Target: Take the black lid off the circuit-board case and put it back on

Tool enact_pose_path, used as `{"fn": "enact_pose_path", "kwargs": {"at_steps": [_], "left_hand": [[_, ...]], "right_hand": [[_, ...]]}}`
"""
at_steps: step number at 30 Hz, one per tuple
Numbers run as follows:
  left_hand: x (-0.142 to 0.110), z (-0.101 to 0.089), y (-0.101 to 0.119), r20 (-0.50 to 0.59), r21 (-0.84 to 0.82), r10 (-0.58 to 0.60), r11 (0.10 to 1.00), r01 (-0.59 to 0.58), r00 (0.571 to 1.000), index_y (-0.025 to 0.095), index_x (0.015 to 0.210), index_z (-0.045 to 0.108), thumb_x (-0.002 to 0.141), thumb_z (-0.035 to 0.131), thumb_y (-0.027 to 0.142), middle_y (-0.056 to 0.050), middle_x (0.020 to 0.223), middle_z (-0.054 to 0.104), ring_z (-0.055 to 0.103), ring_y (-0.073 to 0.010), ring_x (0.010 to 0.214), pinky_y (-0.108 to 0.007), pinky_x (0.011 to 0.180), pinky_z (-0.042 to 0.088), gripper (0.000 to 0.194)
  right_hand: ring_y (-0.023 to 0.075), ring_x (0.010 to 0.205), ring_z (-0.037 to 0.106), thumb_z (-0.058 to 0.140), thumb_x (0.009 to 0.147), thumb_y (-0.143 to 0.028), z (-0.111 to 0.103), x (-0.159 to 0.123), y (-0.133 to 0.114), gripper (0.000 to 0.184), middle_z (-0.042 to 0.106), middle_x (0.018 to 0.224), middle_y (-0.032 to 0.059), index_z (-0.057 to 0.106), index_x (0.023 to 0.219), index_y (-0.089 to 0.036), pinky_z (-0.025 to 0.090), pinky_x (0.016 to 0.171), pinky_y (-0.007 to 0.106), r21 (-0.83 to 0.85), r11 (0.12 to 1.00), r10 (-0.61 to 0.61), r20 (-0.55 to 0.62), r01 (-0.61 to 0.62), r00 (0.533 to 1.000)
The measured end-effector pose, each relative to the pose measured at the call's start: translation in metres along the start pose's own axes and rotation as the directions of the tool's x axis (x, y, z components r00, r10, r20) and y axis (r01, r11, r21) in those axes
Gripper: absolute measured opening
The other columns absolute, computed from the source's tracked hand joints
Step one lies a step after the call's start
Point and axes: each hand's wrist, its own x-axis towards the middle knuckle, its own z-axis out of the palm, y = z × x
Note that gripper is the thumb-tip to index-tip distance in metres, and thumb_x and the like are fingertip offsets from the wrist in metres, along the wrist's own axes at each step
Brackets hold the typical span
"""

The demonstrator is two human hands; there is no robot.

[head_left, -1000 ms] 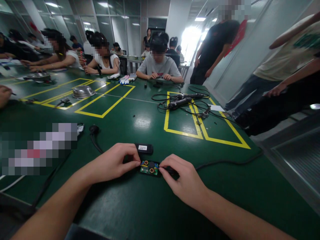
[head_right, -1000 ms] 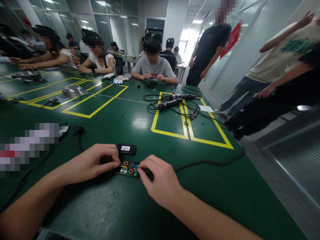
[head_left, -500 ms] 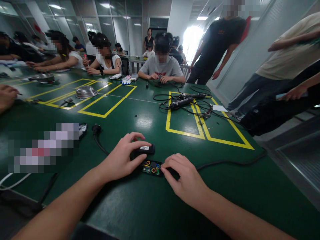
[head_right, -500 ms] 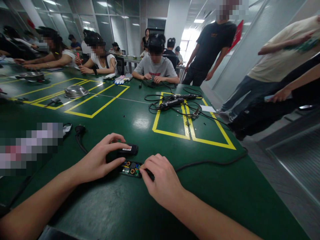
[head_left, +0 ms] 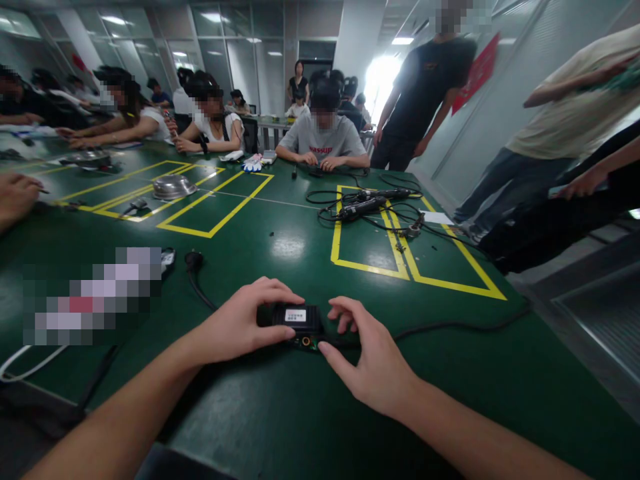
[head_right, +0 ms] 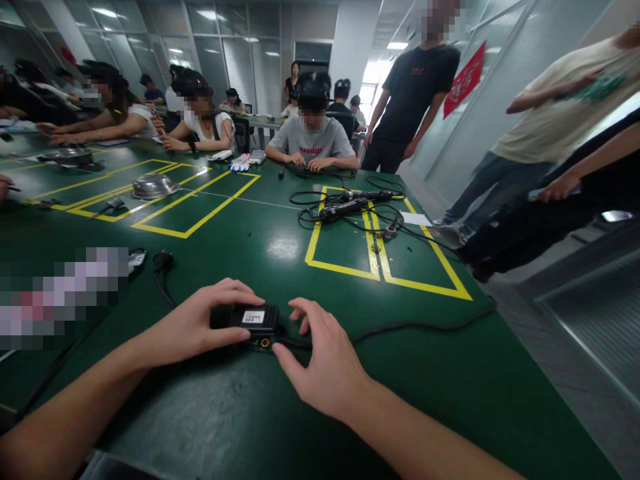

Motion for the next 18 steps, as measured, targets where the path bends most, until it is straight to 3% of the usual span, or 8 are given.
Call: {"fn": "enact_pose_path", "kwargs": {"at_steps": [4,8,18], "left_hand": [[-0.0008,0.0006,0.0025,0.139,0.007,0.008,1.0,-0.01,0.99,0.029,0.128,0.082,0.088,0.088,0.029,-0.006,0.123,0.076,0.07,-0.0265,0.115,-0.04,0.105,0.054,0.041],[-0.0015,0.0018,0.0018,0.148,0.008,0.024,1.0,-0.026,0.989,0.029,0.131,0.081,0.091,0.086,0.029,-0.007,0.124,0.076,0.07,-0.0263,0.115,-0.04,0.105,0.054,0.041],[-0.0032,0.0035,0.006,0.164,-0.006,0.056,0.998,-0.056,0.985,0.034,0.141,0.077,0.098,0.082,0.031,-0.006,0.127,0.074,0.069,-0.0252,0.117,-0.038,0.106,0.053,0.044]], "right_hand": [[0.0259,0.093,0.071,0.079,0.088,-0.023,-0.003,0.0017,-0.0035,0.043,0.075,0.109,0.007,0.063,0.127,-0.024,0.056,0.084,0.044,-0.046,0.999,-0.01,0.119,0.016,0.993],[0.0272,0.095,0.07,0.079,0.091,-0.02,-0.005,0.0047,-0.0051,0.025,0.076,0.105,0.0068,0.07,0.114,-0.023,0.055,0.085,0.046,-0.08,0.996,-0.02,0.169,0.034,0.985],[0.0267,0.094,0.071,0.08,0.091,-0.02,-0.0072,0.0051,-0.0057,0.025,0.077,0.105,0.0062,0.07,0.114,-0.024,0.054,0.083,0.044,-0.074,0.995,-0.049,0.17,0.062,0.984]]}}
